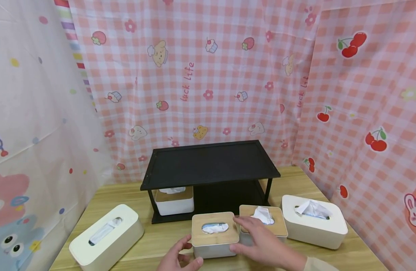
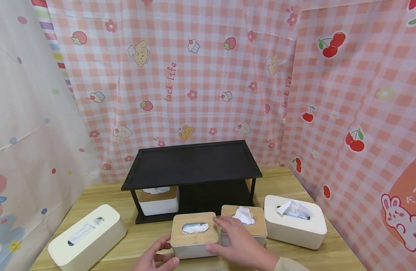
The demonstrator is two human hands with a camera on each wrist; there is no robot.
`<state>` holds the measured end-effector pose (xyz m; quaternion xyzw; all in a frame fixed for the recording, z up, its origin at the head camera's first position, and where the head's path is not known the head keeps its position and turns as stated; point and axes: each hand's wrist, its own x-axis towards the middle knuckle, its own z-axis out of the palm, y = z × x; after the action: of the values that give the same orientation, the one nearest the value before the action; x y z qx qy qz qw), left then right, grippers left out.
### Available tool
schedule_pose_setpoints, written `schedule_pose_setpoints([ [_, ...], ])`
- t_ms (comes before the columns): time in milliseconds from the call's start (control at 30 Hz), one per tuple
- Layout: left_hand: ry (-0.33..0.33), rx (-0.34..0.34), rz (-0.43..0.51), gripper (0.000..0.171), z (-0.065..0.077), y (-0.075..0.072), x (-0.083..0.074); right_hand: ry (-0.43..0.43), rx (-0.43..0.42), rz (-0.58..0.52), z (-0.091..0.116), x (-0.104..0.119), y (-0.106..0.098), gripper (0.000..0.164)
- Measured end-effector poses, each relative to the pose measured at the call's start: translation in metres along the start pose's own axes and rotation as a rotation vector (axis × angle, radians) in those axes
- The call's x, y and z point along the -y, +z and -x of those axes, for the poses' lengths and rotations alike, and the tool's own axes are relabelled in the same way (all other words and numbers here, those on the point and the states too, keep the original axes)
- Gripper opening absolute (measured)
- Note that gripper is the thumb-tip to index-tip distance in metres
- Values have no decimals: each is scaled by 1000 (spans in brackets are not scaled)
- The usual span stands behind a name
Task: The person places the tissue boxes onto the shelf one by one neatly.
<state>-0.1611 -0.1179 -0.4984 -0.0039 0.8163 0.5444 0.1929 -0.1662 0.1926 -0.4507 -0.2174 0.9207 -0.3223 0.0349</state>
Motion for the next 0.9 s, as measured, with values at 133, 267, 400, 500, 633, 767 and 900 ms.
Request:
schedule_pose_setpoints([
  [133, -10, 6, -2, 109, -1, 0, 0, -11, 23, 19, 3, -1, 2, 83],
  [267, -14, 8, -4, 109, 0, 1, -2, -26, 25, 68, 5, -4, 7, 86],
  [400, -21, 5, 0, 107, 1, 3, -3, -22, 45, 93, 6, -5, 10, 88],
  [500, -27, 3, -1, 106, 1, 3, -3, -10, 63, 85, 6, -4, 11, 87],
  [633, -33, 4, 2, 106, 1, 3, -3, -24, 57, 90, 6, -4, 12, 85],
  [767, -37, 1, 21, 106, 0, 2, -1, -32, 65, 65, 4, -2, 14, 84],
  [900, -37, -3, 54, 106, -2, -1, 2, -41, 78, 54, 1, 0, 16, 84],
])
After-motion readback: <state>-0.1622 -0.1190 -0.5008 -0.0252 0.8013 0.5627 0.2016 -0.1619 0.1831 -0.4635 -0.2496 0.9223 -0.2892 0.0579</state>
